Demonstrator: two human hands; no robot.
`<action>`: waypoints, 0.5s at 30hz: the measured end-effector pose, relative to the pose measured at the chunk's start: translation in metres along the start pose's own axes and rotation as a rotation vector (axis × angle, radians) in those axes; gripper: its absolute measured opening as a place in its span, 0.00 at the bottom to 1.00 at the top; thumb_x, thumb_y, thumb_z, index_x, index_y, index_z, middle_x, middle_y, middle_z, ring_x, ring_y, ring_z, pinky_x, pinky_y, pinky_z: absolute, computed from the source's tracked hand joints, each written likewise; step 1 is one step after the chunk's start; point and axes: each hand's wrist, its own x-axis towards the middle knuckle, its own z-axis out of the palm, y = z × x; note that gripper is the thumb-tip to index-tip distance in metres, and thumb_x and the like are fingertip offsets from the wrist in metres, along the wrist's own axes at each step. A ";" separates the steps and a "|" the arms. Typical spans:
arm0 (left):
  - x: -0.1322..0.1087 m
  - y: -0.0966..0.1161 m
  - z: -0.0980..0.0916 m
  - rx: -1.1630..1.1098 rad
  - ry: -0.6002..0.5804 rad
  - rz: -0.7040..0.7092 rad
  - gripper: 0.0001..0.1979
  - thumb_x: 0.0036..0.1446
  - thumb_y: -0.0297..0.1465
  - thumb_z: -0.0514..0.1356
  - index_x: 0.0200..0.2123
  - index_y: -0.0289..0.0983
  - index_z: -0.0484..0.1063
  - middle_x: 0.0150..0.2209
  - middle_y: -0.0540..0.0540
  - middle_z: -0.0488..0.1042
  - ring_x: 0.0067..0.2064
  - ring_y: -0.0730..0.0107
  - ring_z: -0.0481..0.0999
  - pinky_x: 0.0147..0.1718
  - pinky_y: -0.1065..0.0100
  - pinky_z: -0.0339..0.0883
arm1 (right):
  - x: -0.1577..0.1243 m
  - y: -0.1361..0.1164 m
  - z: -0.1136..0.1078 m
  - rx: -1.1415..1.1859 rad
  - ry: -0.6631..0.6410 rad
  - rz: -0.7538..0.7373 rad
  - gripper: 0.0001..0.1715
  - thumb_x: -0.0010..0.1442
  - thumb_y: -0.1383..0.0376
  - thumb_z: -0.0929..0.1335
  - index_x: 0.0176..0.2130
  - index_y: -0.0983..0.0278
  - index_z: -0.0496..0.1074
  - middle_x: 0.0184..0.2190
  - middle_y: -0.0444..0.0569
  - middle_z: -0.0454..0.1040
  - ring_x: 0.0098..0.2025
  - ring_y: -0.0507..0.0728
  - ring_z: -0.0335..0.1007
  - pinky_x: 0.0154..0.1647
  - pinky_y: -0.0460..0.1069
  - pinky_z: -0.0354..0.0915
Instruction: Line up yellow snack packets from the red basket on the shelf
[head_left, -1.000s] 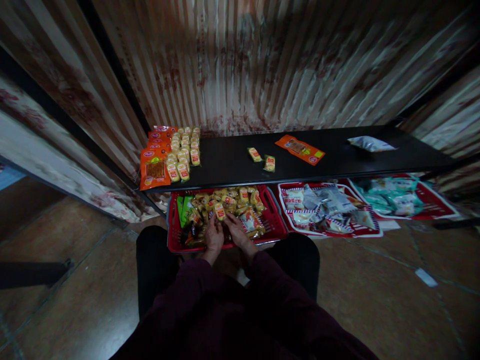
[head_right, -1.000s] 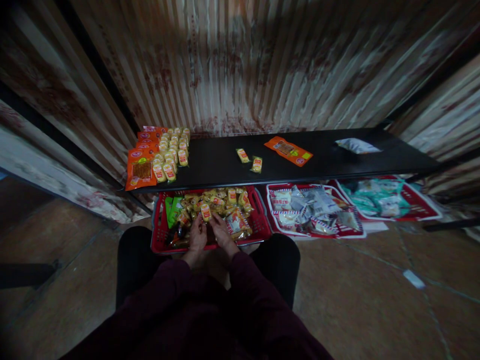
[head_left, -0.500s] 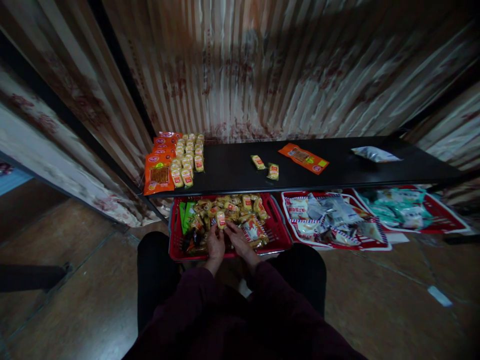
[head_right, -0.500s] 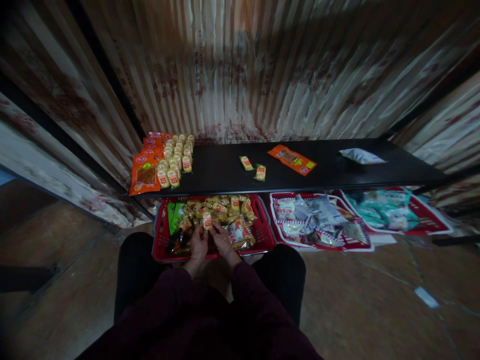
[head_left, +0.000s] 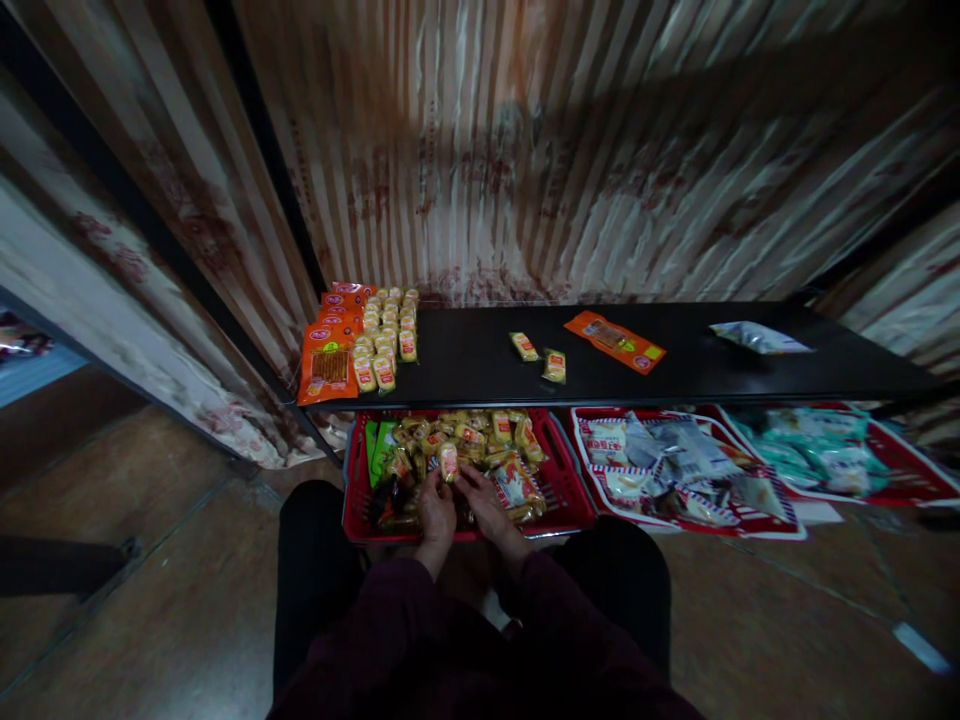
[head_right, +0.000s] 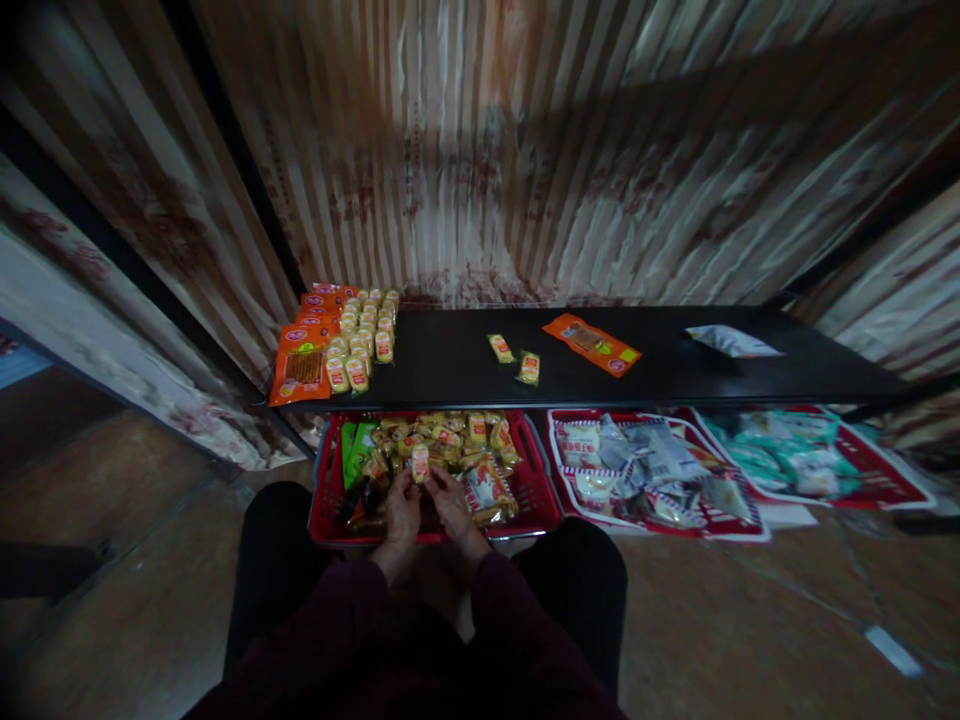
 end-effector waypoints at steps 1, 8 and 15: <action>0.001 0.000 0.000 -0.007 -0.007 0.023 0.18 0.50 0.20 0.56 0.43 0.39 0.72 0.46 0.43 0.76 0.50 0.65 0.74 0.52 0.63 0.64 | 0.000 -0.001 0.000 0.002 0.009 -0.002 0.26 0.44 0.49 0.72 0.40 0.60 0.77 0.42 0.50 0.78 0.46 0.62 0.71 0.54 0.59 0.61; 0.006 0.009 -0.002 -0.057 -0.036 0.054 0.19 0.50 0.18 0.53 0.44 0.37 0.72 0.46 0.41 0.76 0.48 0.65 0.75 0.51 0.63 0.65 | 0.003 -0.005 0.004 0.000 0.039 -0.013 0.27 0.46 0.50 0.72 0.43 0.61 0.76 0.44 0.51 0.77 0.48 0.64 0.70 0.54 0.59 0.62; 0.012 0.035 -0.015 -0.064 0.007 0.102 0.17 0.51 0.18 0.53 0.42 0.36 0.72 0.45 0.41 0.76 0.51 0.63 0.73 0.53 0.62 0.63 | 0.014 -0.022 0.017 0.013 0.054 -0.043 0.24 0.45 0.53 0.72 0.42 0.59 0.75 0.45 0.49 0.76 0.50 0.63 0.70 0.57 0.60 0.60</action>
